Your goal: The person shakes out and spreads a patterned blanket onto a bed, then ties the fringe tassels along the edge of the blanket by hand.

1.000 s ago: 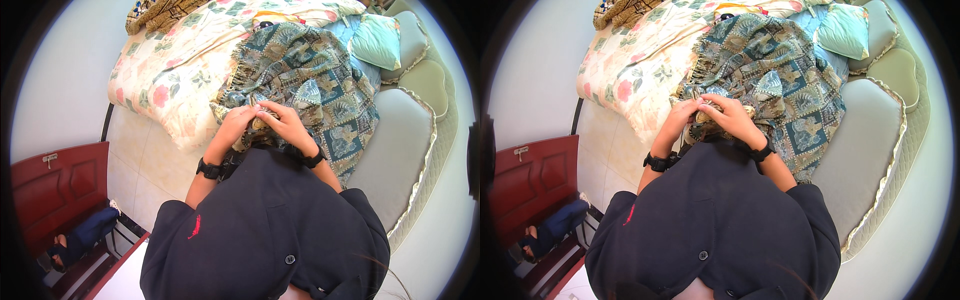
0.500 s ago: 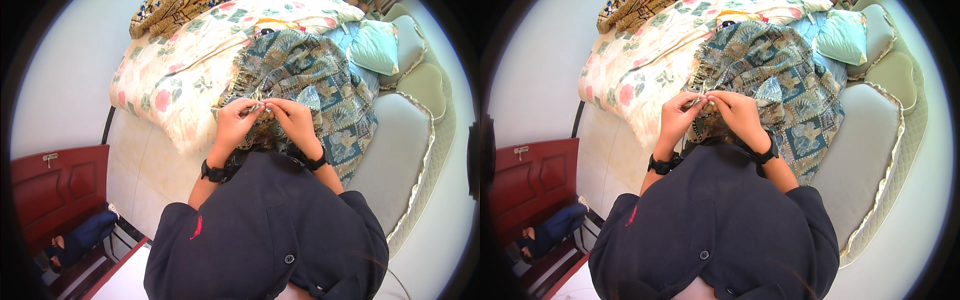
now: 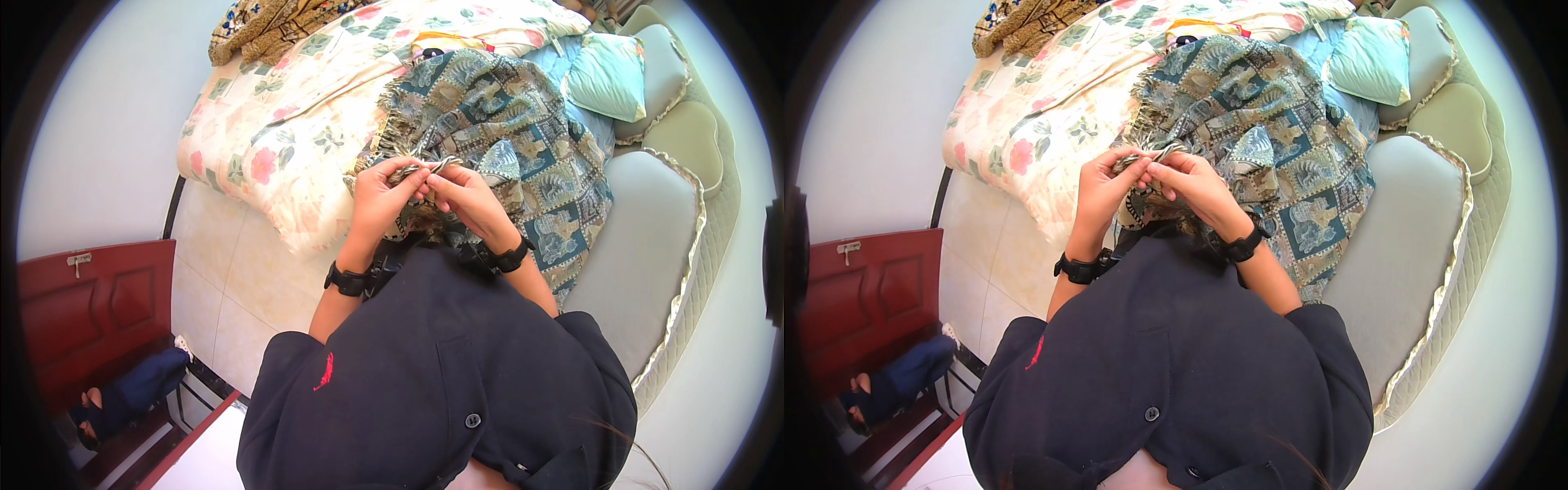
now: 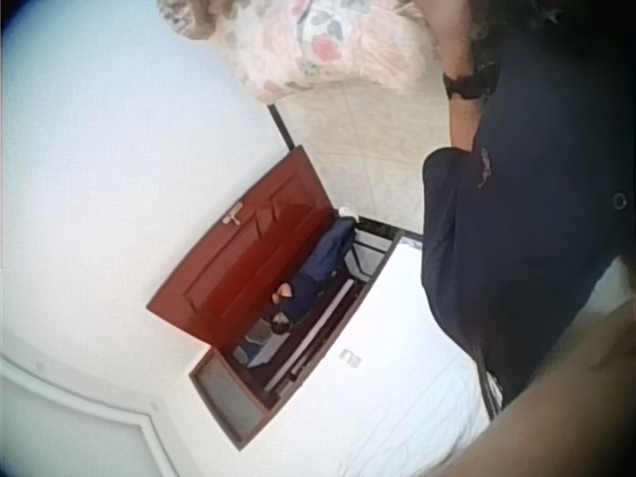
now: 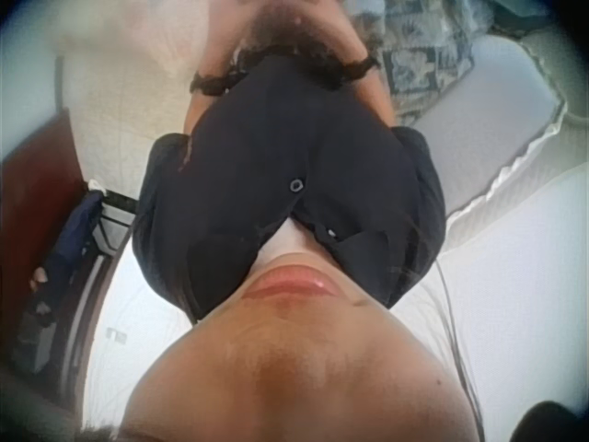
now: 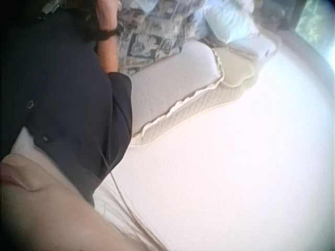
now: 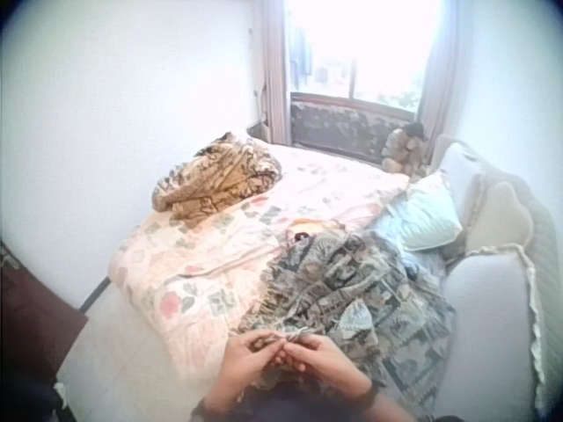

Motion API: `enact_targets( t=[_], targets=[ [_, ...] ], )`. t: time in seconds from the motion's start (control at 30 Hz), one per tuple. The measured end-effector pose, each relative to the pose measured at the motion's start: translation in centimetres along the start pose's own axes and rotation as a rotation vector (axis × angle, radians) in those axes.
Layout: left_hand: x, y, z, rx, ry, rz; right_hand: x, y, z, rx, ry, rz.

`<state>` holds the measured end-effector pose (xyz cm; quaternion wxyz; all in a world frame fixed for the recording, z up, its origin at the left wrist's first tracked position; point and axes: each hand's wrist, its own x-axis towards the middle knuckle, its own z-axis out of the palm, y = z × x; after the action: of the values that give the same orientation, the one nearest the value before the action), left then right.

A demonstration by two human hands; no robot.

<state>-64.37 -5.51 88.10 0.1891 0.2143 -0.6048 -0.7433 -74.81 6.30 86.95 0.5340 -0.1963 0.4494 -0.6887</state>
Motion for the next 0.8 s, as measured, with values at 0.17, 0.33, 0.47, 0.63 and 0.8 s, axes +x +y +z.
enact_targets(
  t=[0.17,0.33,0.47,0.63,0.8],
  targets=[
    [0.2,-0.2,-0.2,-0.061,-0.009,-0.01,0.2,0.7,-0.1,-0.013,0.128,-0.05],
    [-0.1,-0.6,-1.0,-0.154,-0.012,-0.041,0.4,0.8,0.6,-0.053,0.151,-0.108],
    [0.1,-0.3,-1.5,-0.14,-0.047,-0.102,1.1,2.0,0.0,-0.024,0.206,-0.13],
    [0.3,-0.6,-2.6,-0.059,-0.105,-0.176,1.3,2.0,0.0,0.024,0.237,-0.097],
    [0.4,-1.5,-2.3,-0.052,-0.029,-0.136,1.6,2.2,0.2,-0.011,0.254,-0.139]
  ],
)
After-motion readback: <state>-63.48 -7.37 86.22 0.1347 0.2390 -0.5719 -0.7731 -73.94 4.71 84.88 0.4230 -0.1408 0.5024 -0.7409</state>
